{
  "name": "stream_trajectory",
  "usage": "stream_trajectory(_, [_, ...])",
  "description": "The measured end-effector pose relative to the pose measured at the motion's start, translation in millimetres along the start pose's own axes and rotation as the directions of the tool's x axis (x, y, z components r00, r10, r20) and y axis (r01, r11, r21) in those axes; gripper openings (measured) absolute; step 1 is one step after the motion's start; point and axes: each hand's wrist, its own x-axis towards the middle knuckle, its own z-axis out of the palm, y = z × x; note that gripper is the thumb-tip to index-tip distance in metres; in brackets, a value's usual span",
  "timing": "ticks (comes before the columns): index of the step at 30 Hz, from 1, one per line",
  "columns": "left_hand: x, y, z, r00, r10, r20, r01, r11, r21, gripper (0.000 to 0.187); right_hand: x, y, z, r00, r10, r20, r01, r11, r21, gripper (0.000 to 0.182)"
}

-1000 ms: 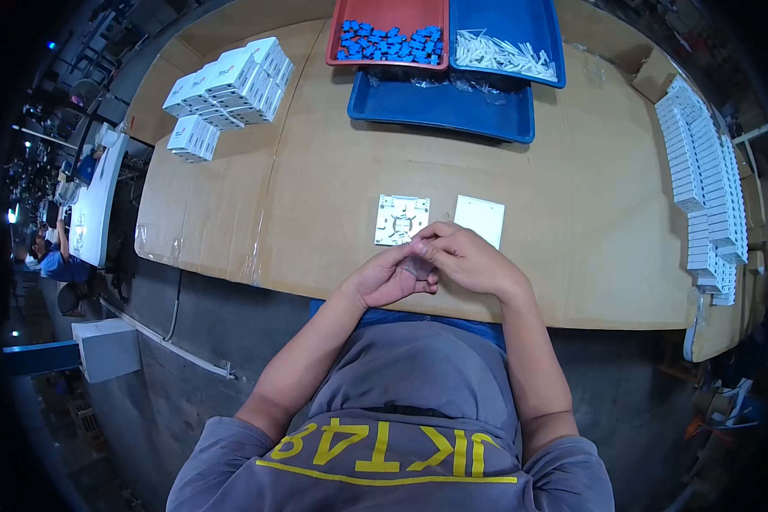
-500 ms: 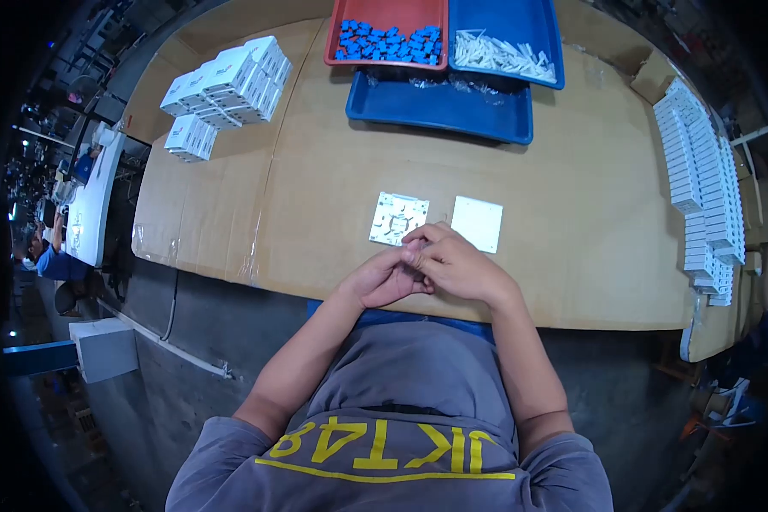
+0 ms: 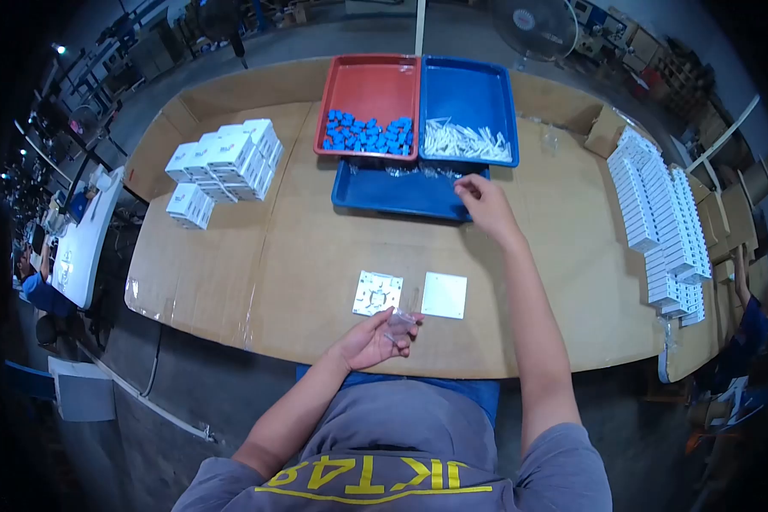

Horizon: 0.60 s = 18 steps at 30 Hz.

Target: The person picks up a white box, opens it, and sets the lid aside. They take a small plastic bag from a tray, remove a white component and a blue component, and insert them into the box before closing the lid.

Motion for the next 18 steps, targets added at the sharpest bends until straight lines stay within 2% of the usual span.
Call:
stream_trajectory(3, [-1, 0, 0, 1.000, 0.003, -0.008, -0.003, 0.999, 0.039, 0.064, 55, 9, -12, 0.989, -0.101, -0.111, 0.072, 0.969, -0.237, 0.018])
stream_trajectory(6, [-2, -1, 3, 1.000, 0.010, -0.024, -0.008, 0.997, 0.072, 0.063, 96, 9, -14, 0.984, -0.115, -0.135, 0.051, 0.913, -0.405, 0.023])
stream_trajectory(9, [-3, -1, 5, 0.999, 0.014, -0.037, -0.011, 0.996, 0.091, 0.063, 121, 12, -7, 0.967, -0.236, -0.100, 0.137, 0.804, -0.578, 0.028])
stream_trajectory(13, [-3, -2, 4, 0.999, 0.016, -0.028, -0.014, 0.997, 0.080, 0.063, 132, 20, 3, 0.956, -0.292, -0.015, 0.197, 0.681, -0.705, 0.024])
stream_trajectory(14, [-4, -3, 4, 1.000, 0.017, -0.026, -0.015, 0.997, 0.077, 0.063, 134, 21, 4, 0.971, -0.240, -0.008, 0.156, 0.655, -0.739, 0.023])
stream_trajectory(18, [-5, -1, 10, 0.999, 0.031, -0.035, -0.027, 0.993, 0.113, 0.063, 137, 30, -1, 0.975, -0.221, -0.020, 0.141, 0.684, -0.716, 0.020])
